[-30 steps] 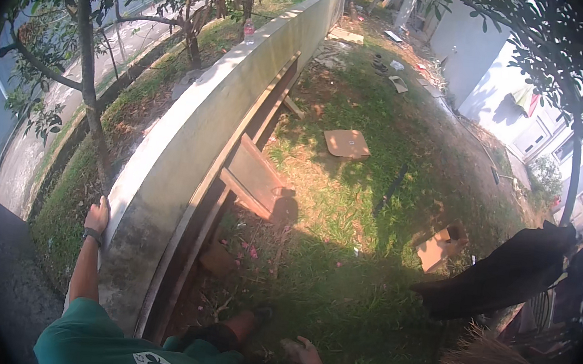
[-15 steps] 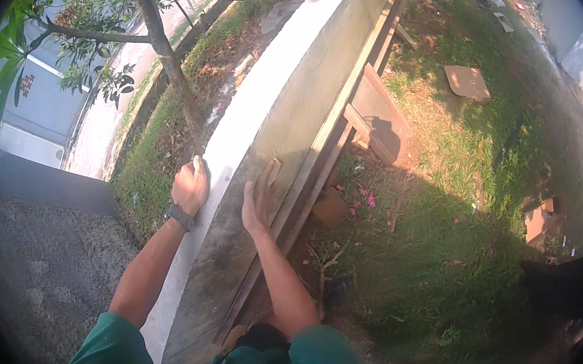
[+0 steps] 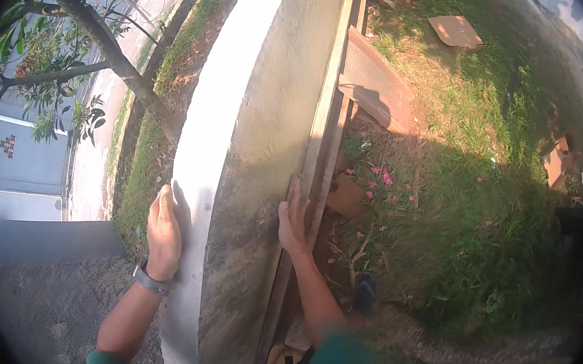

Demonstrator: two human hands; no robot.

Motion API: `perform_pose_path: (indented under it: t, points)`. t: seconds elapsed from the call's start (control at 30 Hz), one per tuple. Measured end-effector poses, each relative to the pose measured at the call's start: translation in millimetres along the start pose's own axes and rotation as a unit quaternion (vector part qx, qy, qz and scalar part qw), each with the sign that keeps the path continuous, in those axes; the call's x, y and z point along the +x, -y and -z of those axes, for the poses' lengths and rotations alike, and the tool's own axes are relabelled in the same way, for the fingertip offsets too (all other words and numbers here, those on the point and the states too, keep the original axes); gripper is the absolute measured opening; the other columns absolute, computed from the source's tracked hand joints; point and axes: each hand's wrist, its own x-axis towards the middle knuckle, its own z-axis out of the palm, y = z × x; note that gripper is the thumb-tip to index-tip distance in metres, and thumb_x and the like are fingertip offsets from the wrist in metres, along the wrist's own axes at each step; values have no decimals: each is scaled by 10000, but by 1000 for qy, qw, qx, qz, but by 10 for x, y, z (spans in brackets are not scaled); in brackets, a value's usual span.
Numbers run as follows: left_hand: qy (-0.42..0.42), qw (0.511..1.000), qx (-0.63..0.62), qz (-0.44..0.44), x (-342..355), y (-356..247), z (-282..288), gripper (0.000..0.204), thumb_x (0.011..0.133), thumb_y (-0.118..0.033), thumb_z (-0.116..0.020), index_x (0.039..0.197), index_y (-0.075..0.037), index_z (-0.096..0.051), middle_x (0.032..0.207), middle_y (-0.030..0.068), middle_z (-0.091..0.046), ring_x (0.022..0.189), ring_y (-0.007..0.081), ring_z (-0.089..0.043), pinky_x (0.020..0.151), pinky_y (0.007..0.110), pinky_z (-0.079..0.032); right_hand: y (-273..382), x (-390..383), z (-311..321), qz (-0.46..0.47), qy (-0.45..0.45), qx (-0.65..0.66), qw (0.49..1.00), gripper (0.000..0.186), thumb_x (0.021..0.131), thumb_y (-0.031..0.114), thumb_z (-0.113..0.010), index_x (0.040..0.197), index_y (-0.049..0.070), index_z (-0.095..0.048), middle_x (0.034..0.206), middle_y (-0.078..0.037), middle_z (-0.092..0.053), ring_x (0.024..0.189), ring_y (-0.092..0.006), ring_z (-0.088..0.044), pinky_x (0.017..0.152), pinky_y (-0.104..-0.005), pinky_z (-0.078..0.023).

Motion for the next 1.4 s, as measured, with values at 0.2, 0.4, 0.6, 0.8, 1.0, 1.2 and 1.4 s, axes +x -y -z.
perform_pose_path:
  t: [0.2, 0.4, 0.6, 0.8, 1.0, 1.2, 1.4]
  points:
    - [17, 996, 65, 57, -20, 87, 125, 641, 1159, -451, -420, 1510, 81, -488, 1445, 181, -557, 1352, 245, -514, 1171, 360, -378, -400, 436, 70, 26, 11, -6, 1000, 804, 1120, 524, -180, 1685, 6, 61, 1763, -213, -152, 1647, -350, -57, 1263, -596, 180]
    - [37, 994, 42, 99, -11, 128, 161, 664, 1166, -465, -374, 1522, 93, -428, 1523, 178, -506, 1422, 231, -473, 1215, 358, -345, -394, 411, 123, -31, 22, 30, 999, 897, 1094, 588, -233, 1673, -21, 83, 1765, -206, -149, 1645, -358, -72, 1266, -611, 162]
    - [34, 997, -6, 75, 12, 253, 189, 644, 1166, -465, -390, 1456, 103, -480, 1378, 145, -598, 1306, 208, -540, 1151, 343, -402, -300, 309, 128, 4, 36, 61, 997, 891, 1100, 578, -288, 1676, -29, 17, 1756, -213, -173, 1639, -372, -98, 1297, -573, 117]
    - [43, 992, 123, 3, -5, 305, 305, 646, 1185, -420, -296, 1563, 96, -383, 1463, 200, -498, 1347, 251, -496, 1173, 364, -380, -321, 171, 149, 2, 64, 60, 996, 916, 1093, 613, -285, 1672, -36, 2, 1744, -221, -203, 1632, -334, -152, 1296, -567, 121]
    - [93, 957, 264, -75, -6, 276, 411, 648, 1185, -386, -171, 1637, 64, -284, 1521, 246, -410, 1477, 338, -390, 1258, 429, -298, -280, 481, 274, -29, 70, 73, 994, 966, 1081, 641, -304, 1671, -36, 53, 1755, -239, -147, 1641, -368, -84, 1301, -556, 116]
    - [76, 978, 192, 18, 36, 366, 409, 649, 1185, -391, -178, 1625, 64, -323, 1534, 228, -411, 1468, 328, -409, 1264, 425, -296, -248, 404, 234, 24, 42, 40, 998, 963, 1086, 585, -343, 1653, -67, 82, 1748, -223, -192, 1625, -379, -163, 1304, -577, 95]
    - [89, 978, 172, 74, 87, 363, 398, 634, 1187, -362, -165, 1622, 73, -320, 1561, 224, -402, 1476, 323, -392, 1267, 409, -290, -237, 646, 217, 3, -9, 0, 1000, 952, 1085, 569, -359, 1656, -59, 70, 1761, -193, -164, 1625, -377, -151, 1321, -550, 77]
